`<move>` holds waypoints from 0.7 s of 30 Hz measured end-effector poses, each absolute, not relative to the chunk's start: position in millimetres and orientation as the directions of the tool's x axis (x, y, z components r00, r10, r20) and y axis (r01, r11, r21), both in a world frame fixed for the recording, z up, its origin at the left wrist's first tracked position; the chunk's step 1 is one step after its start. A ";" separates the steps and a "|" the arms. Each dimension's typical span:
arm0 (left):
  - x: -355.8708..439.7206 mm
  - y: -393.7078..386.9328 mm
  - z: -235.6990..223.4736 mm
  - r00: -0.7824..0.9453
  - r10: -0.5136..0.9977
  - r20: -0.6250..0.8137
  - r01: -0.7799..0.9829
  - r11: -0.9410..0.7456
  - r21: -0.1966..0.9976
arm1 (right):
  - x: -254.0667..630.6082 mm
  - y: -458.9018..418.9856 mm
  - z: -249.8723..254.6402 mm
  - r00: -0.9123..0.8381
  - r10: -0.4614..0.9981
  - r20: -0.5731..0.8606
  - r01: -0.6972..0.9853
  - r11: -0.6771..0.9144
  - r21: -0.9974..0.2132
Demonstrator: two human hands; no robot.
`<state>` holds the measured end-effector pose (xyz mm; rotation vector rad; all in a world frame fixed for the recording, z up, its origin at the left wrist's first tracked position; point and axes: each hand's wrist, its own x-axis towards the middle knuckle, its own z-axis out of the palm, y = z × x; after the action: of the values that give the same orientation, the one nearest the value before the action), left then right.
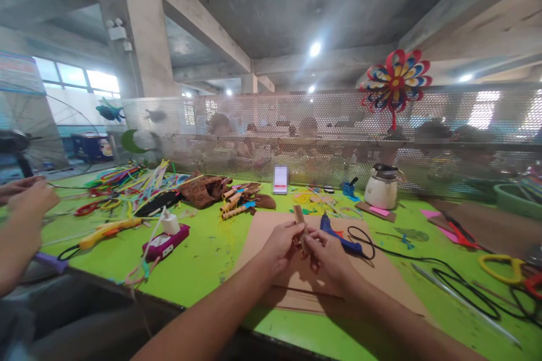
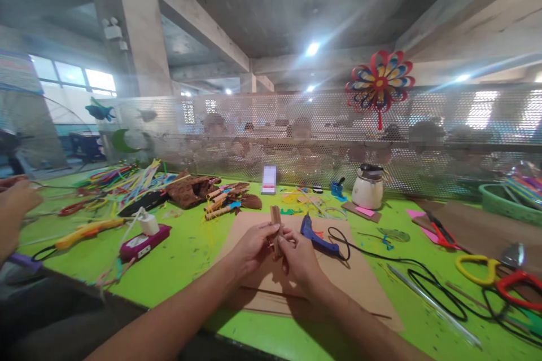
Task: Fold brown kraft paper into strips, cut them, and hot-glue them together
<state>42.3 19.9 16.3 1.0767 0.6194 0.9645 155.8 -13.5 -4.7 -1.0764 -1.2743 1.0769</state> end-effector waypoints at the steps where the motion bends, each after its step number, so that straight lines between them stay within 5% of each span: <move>1: 40.4 18.5 18.7 0.472 0.882 0.003 -0.312 0.163 0.936 | 155.0 -14.2 -3.0 0.000 0.985 0.170 -0.007 0.170 -0.985; 7: 15.7 24.6 42.5 0.317 0.944 -0.094 -0.245 0.177 0.953 | 143.2 -22.3 8.9 -0.102 0.994 0.035 -0.023 0.032 -0.999; 12: -28.9 45.8 85.0 0.239 0.969 0.059 -0.425 0.050 0.904 | 128.8 -68.8 18.2 -0.292 0.955 -0.058 0.103 -0.029 -0.994; 15: -55.5 56.4 99.8 0.153 0.984 0.094 -0.504 -0.003 0.863 | 137.6 -109.6 44.1 -0.650 0.753 -0.100 0.302 0.136 -0.943; 18: -72.5 62.9 91.9 0.061 0.998 0.023 -0.472 0.008 0.881 | 161.5 -115.3 80.6 -0.859 0.501 -0.107 0.300 0.323 -0.897; 21: -80.7 59.3 73.9 0.027 0.997 -0.066 -0.429 0.072 0.901 | 194.8 -64.0 101.4 -0.611 0.790 0.049 0.406 0.366 -0.837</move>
<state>-80.7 59.3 73.9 0.8347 0.9022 1.3269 194.8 -64.0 101.4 -1.0359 -2.1849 1.1517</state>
